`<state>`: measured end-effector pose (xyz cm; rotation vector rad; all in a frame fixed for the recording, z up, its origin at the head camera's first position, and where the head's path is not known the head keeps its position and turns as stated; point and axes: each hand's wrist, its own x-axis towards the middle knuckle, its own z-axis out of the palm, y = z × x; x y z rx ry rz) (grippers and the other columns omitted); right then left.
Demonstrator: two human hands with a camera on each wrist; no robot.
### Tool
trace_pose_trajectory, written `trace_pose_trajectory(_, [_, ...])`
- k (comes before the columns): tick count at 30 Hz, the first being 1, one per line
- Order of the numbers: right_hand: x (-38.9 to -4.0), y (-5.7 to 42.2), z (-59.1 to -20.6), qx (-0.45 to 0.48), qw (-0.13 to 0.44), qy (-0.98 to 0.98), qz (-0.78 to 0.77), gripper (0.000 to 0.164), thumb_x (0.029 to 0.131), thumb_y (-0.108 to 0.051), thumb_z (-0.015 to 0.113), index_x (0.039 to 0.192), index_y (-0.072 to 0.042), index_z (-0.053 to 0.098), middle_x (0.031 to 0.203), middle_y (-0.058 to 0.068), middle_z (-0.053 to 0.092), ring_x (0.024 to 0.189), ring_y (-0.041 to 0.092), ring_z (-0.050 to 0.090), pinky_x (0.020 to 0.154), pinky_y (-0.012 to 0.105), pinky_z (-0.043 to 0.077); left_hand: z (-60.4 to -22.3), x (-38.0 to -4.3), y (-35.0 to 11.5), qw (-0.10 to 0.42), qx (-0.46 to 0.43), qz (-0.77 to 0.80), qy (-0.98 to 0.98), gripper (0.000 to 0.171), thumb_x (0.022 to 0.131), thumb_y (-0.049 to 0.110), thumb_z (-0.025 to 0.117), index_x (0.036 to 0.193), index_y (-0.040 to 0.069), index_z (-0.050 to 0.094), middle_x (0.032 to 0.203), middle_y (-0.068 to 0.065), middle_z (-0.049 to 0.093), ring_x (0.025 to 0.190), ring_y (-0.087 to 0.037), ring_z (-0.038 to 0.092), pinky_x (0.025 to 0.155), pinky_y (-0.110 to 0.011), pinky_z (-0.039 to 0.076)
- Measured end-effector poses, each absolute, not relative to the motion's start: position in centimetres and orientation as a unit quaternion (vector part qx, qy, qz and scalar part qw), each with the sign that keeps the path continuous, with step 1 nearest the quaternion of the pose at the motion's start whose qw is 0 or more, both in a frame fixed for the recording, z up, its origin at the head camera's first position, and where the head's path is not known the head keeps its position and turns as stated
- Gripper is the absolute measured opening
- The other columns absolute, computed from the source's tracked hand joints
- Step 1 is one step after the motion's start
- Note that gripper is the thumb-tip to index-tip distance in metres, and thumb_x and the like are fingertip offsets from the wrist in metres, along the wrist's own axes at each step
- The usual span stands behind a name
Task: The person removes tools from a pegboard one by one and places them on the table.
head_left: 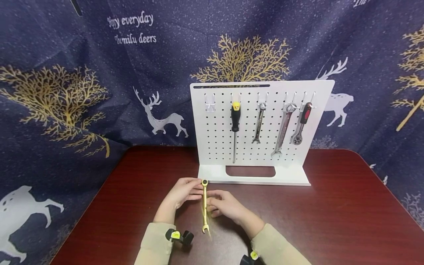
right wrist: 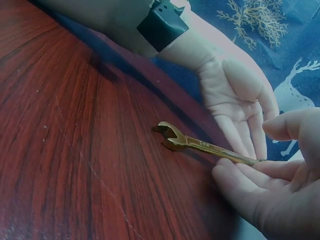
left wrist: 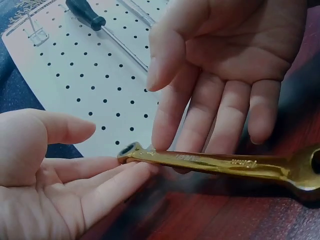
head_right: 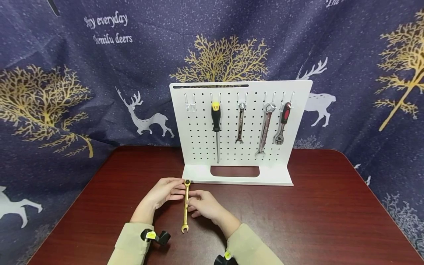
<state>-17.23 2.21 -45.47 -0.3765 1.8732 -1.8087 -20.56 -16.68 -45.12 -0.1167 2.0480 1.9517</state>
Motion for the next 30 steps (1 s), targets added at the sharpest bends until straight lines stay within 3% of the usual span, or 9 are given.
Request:
trace_pose_trajectory(10, [-17.21,2.27,-45.52,-0.14,0.261,0.678,-0.673,0.048,0.093,-0.014,0.053,0.129,0.016,0.044,0.124,0.03,0.055,0.099,0.029,0.066,0.076,0.039,0.058,-45.2,-20.49,-16.68,0.156,-0.064,0.668,0.725,0.038,0.093,0.018,0.055,0.118,-0.011,0.056,0.099,-0.019,0.067,0.084,-0.022,0.07,0.075,-0.037,0.059])
trace_pose_trajectory(30, [-17.16,2.13,-45.58,-0.132,0.258,0.668,-0.685,0.05,0.091,-0.014,0.054,0.129,0.017,0.043,0.127,0.031,0.052,0.106,0.034,0.063,0.082,0.04,0.057,-44.74,-20.24,-16.31,0.132,-0.074,0.623,0.768,0.043,0.094,0.025,0.056,0.119,-0.01,0.056,0.101,-0.023,0.069,0.083,-0.026,0.071,0.067,-0.038,0.06])
